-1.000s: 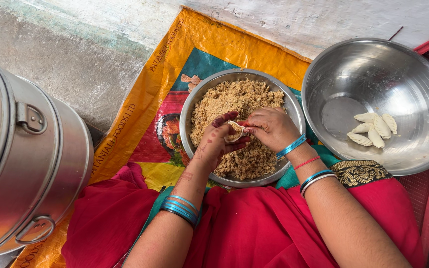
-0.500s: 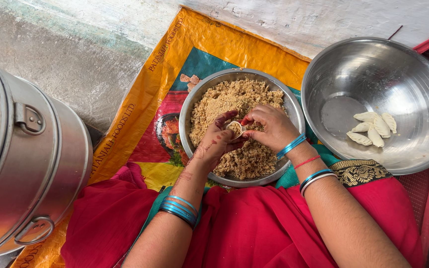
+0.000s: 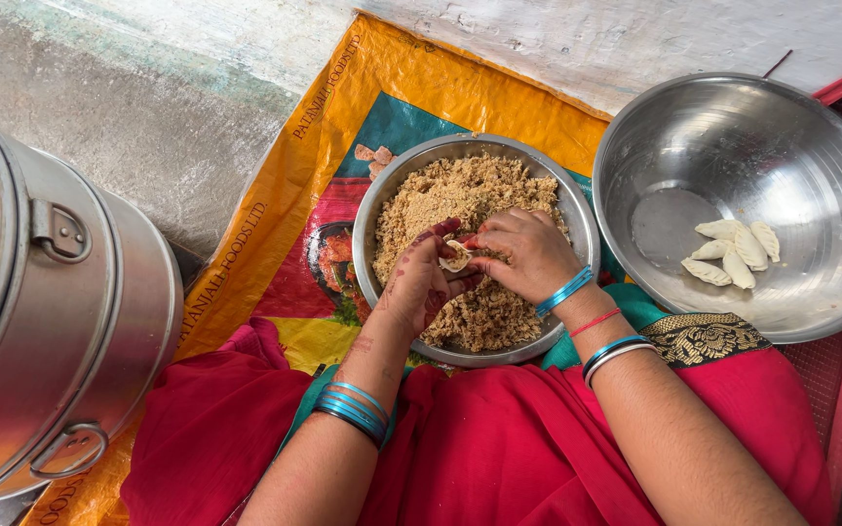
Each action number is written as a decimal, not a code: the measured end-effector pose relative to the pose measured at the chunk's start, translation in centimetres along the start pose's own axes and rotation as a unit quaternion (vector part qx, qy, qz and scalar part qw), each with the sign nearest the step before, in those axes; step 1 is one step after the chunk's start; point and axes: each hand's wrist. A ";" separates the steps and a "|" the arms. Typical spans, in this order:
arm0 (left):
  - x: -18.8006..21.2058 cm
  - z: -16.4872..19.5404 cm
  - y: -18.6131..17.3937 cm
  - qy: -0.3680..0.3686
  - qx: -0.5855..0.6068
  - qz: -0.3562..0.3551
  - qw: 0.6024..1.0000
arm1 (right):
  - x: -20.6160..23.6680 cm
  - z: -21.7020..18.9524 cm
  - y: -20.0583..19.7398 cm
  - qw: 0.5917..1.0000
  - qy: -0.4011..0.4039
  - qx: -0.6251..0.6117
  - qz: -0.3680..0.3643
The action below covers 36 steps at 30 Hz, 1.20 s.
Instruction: The person sits on the floor and prepares dumplings by hand. They take a flat dough wrapper, place a portion of grain-based filling in the center, and fold the wrapper to enclose the filling, placing the finished dumpling into a metal bowl.
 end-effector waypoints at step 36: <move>0.1 0.0 0.0 0.050 -0.188 -0.009 0.981 | -0.3 -1.0 0.0 0.999 0.028 -0.003 -0.041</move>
Point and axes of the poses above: each hand's wrist, its own x-axis away from the middle knuckle, its own y-axis out of the palm, z = x × y, and after that the axes turned 15 degrees about z, right-handed
